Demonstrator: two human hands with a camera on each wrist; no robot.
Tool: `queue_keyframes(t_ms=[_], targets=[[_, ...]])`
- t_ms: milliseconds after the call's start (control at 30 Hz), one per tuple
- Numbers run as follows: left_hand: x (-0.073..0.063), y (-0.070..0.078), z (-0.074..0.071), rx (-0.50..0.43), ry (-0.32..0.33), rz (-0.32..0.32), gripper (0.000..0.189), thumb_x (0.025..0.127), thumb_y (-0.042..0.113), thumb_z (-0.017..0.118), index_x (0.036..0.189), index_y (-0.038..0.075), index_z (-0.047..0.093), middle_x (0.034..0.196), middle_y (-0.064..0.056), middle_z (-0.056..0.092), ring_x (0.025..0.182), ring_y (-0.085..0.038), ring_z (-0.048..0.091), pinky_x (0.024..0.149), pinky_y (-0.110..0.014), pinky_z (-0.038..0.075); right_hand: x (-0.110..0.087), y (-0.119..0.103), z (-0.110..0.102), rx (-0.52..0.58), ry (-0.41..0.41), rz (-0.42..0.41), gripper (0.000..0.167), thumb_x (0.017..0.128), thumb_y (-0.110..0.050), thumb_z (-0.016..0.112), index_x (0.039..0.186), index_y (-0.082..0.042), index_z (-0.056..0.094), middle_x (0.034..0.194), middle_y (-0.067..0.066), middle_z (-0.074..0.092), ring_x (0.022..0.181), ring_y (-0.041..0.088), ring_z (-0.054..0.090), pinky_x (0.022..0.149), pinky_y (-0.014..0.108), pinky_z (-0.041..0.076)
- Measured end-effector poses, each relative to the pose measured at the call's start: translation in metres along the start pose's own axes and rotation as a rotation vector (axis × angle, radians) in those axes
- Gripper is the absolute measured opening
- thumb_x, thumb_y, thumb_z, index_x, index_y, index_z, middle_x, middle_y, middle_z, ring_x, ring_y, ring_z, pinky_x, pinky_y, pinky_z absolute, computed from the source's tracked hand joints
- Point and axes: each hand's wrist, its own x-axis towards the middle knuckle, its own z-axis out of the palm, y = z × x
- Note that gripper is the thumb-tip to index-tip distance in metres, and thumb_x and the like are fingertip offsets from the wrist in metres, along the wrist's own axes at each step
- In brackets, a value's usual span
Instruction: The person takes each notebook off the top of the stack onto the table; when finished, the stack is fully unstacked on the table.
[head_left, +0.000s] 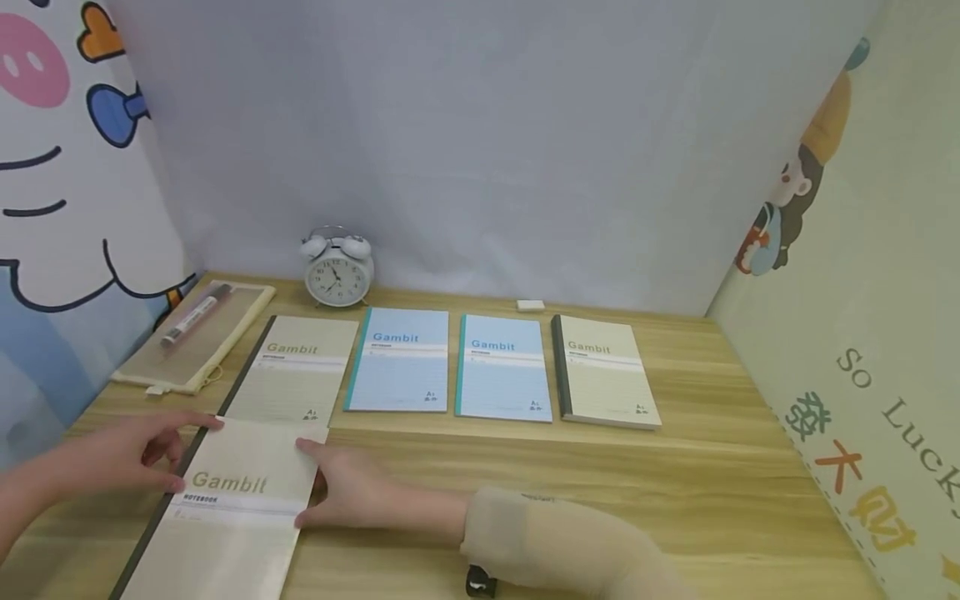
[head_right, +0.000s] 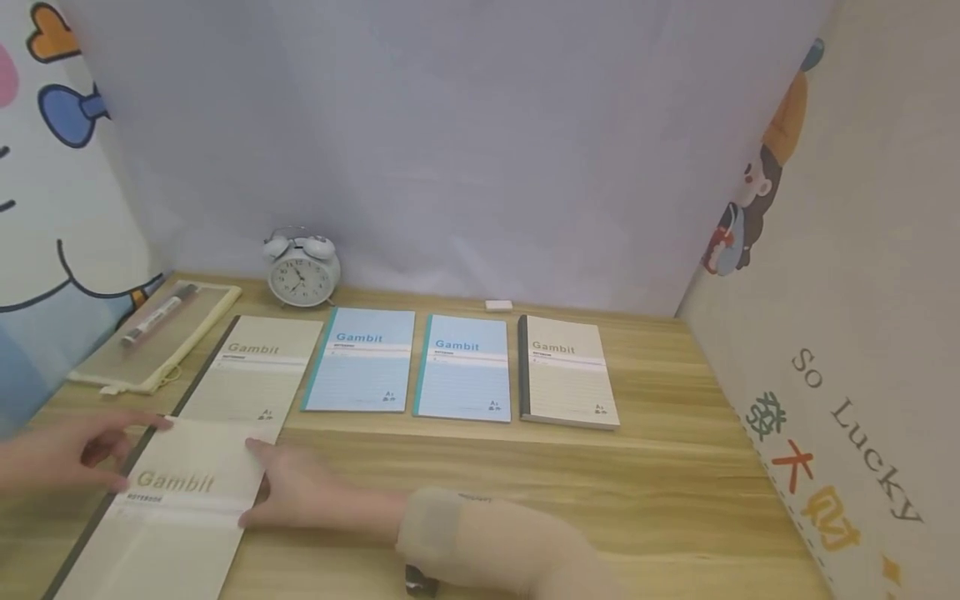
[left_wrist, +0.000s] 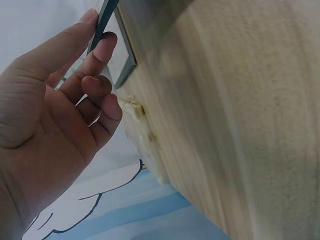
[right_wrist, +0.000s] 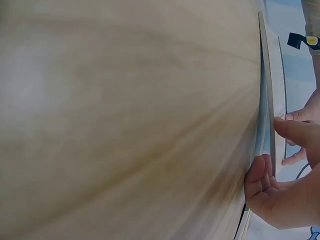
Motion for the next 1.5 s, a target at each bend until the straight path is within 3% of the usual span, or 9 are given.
queue_keyframes(t_ms=[267,567,900,1167,1500], targets=[[-0.001,-0.011,0.005,-0.133,-0.109,-0.015,0.065,0.081,0.023,0.073,0.130,-0.005,0.043,0.062,0.011,0.044,0.053,0.000,0.041,0.045,-0.024,0.037,0.008,-0.006,-0.003,-0.004,-0.108,0.032,0.085,0.072,-0.038,0.081,0.143,-0.011,0.041,0.078,-0.015,0.060,0.065,-0.009,0.050,0.058,0.004,0.037],[0.000,-0.026,0.003,-0.239,-0.177,0.006,0.063,0.086,0.016,0.069,0.135,-0.007,0.037,0.063,0.005,0.051,0.054,-0.003,0.045,0.047,-0.026,0.041,0.019,-0.009,-0.006,0.036,-0.161,0.077,0.084,0.073,-0.035,0.081,0.142,-0.010,0.041,0.077,-0.014,0.064,0.065,-0.009,0.052,0.062,0.004,0.038],[0.006,-0.028,0.001,-0.207,-0.176,-0.040,0.064,0.085,0.018,0.069,0.135,-0.007,0.037,0.066,0.010,0.050,0.056,0.000,0.043,0.047,-0.025,0.040,0.029,-0.004,-0.007,0.141,-0.177,0.114,0.084,0.074,-0.027,0.081,0.143,-0.007,0.038,0.078,-0.009,0.063,0.065,-0.006,0.054,0.061,0.005,0.041],[0.016,-0.035,-0.005,-0.184,-0.169,-0.061,0.068,0.083,0.021,0.071,0.135,-0.007,0.036,0.067,0.007,0.051,0.057,-0.001,0.045,0.048,-0.025,0.041,0.036,0.001,-0.010,0.145,-0.157,0.120,0.084,0.074,-0.025,0.081,0.143,-0.007,0.038,0.079,-0.009,0.063,0.066,-0.005,0.054,0.061,0.005,0.040],[0.023,-0.039,-0.012,-0.177,-0.183,0.013,0.060,0.084,0.016,0.070,0.133,0.000,0.041,0.064,0.005,0.052,0.056,0.001,0.044,0.047,-0.023,0.040,0.039,0.005,-0.014,0.105,-0.159,0.102,0.084,0.074,-0.029,0.081,0.143,-0.008,0.039,0.078,-0.010,0.063,0.066,-0.006,0.053,0.060,0.005,0.040]])
